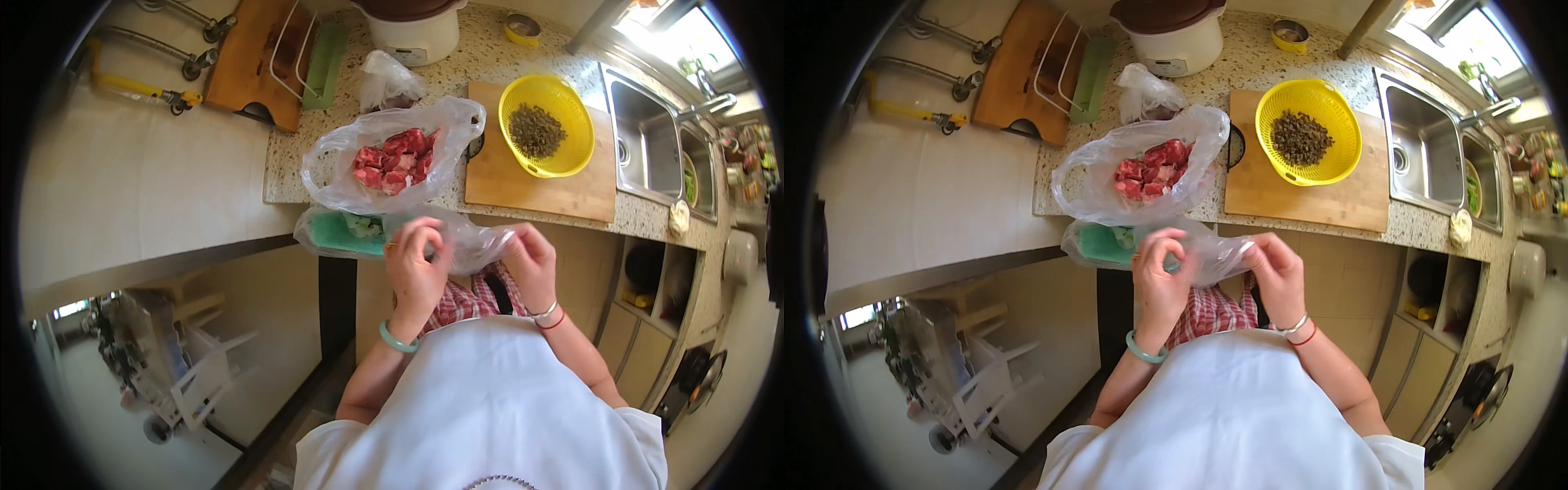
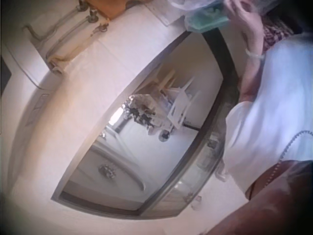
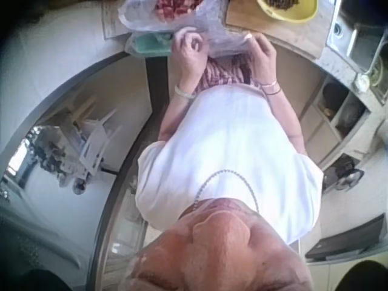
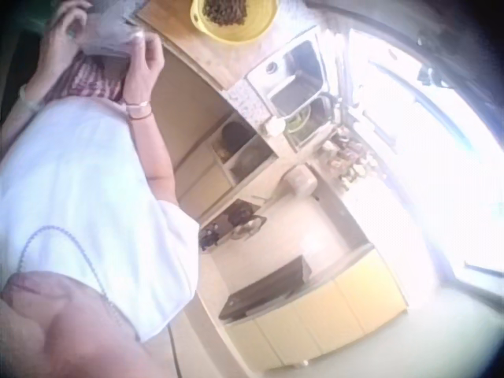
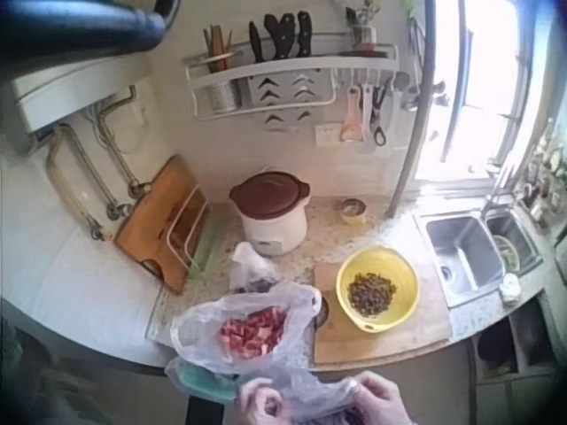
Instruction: The person pours dried beans from a plastic bag into a yellow colander and ties the bag. They then retrieve a bag of raw meat from the refrigerator, portion the meat into smaller plastic bags, and place the bags into the freezer drawer.
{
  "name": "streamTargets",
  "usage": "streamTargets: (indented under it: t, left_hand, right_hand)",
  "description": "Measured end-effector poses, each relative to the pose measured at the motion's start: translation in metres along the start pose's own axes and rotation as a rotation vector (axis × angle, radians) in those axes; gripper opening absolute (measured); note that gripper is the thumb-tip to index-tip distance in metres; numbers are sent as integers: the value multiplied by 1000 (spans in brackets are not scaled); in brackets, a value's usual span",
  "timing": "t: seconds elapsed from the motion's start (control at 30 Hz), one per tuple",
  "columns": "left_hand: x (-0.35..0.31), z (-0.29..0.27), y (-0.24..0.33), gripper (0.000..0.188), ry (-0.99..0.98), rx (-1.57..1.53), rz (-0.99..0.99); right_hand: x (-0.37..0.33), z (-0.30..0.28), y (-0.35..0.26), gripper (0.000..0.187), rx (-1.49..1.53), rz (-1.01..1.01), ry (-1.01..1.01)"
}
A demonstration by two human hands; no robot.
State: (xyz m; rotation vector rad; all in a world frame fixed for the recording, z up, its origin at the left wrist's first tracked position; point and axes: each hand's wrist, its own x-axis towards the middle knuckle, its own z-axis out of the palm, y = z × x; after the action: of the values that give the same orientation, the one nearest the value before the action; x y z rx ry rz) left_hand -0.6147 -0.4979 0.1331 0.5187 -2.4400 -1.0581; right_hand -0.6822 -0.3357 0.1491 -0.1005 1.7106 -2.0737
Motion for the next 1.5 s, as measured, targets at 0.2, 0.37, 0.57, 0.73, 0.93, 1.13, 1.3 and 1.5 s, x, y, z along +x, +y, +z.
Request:
streamTargets:
  t: [0.2,0.37,0.57,0.73,0.93,1.13,1.3,1.5]
  left_hand:
    - [-27,17,-15,20,376,-58,-262]
    - [-46,2,14,10,296,-1014,-676]
    - [-52,3,40,22,230,-1434,-735]
    - [-55,5,44,45,16,-408,-487]
    - [-46,0,2,19,474,-72,-432]
    - [-33,-31,5,15,247,-1193,-675]
    - [-19,-55,-10,25,-192,-1397,-625]
    - [-15,-52,-47,28,87,-733,-564]
  right_hand:
    - [18,-32,-12,6,384,390,-480]
    - [33,-30,23,13,-476,-44,-350]
    - [59,-27,31,20,-97,191,-326]
    - [50,-21,10,12,32,252,-431]
    - [31,0,-34,27,-291,210,-782]
    - [49,17,-13,28,-837,-178,-554]
    - [57,25,-10,15,50,446,-425]
    - [58,29,-10,15,413,509,-750]
